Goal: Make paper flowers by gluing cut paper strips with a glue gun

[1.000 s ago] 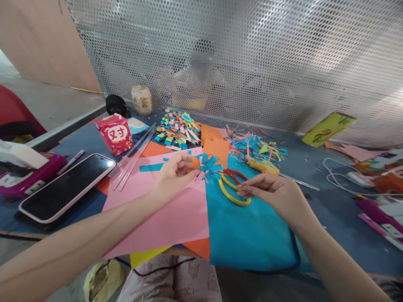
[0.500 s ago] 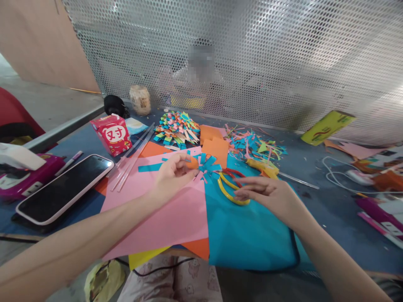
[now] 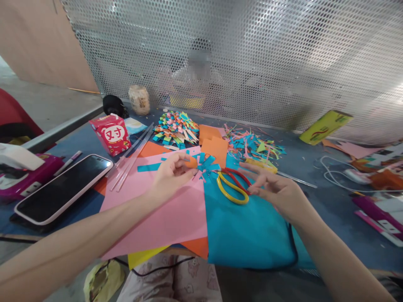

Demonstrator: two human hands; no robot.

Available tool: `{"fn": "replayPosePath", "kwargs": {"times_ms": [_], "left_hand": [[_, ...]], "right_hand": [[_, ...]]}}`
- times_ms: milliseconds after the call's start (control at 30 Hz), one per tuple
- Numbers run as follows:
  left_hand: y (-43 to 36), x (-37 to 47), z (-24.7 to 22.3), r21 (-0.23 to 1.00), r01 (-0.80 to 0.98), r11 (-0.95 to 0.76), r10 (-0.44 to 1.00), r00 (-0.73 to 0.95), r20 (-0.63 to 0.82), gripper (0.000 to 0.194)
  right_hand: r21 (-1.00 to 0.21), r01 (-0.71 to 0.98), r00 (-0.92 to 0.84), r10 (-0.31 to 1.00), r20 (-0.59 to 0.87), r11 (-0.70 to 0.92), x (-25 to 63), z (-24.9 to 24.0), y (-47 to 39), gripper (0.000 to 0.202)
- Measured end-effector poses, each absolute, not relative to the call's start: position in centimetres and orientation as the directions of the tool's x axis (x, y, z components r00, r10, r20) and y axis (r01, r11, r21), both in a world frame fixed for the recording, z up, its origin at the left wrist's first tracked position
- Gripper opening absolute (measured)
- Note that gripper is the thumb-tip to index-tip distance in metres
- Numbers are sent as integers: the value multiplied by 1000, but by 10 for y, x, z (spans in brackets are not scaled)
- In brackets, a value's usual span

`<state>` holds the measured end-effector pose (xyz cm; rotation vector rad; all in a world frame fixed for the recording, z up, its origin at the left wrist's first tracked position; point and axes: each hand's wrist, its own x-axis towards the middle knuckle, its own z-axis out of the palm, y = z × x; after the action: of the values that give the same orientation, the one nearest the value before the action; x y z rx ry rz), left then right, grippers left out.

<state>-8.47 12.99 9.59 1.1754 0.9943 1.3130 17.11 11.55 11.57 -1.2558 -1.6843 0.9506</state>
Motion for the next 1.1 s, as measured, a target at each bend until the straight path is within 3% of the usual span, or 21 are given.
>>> {"fn": "replayPosePath", "kwargs": {"times_ms": [67, 200, 333, 467, 700, 933, 1100], "left_hand": [[130, -85, 96, 983, -165, -79, 995, 44, 87, 28], [130, -85, 96, 987, -138, -86, 996, 26, 90, 29], [131, -85, 97, 990, -112, -82, 996, 23, 85, 30], [132, -86, 97, 993, -102, -63, 998, 14, 64, 31], [133, -87, 96, 992, -95, -87, 995, 30, 90, 29], [135, -88, 91, 989, -99, -111, 992, 39, 116, 32], [137, -91, 86, 983, -94, -156, 982, 89, 164, 32]], "right_hand": [[-981, 170, -112, 991, 72, 90, 171, 115, 115, 23], [-997, -50, -43, 998, -55, -57, 170, 117, 113, 29], [-978, -148, -60, 989, -138, -146, 170, 119, 113, 32], [-975, -143, -1, 985, -172, -170, 172, 119, 112, 34], [-982, -28, 88, 978, -187, -185, 187, 126, 100, 30], [-930, 359, 207, 978, -1, -77, 218, 136, 61, 39], [-765, 625, 161, 984, -73, -159, 248, 141, 37, 58]]}}
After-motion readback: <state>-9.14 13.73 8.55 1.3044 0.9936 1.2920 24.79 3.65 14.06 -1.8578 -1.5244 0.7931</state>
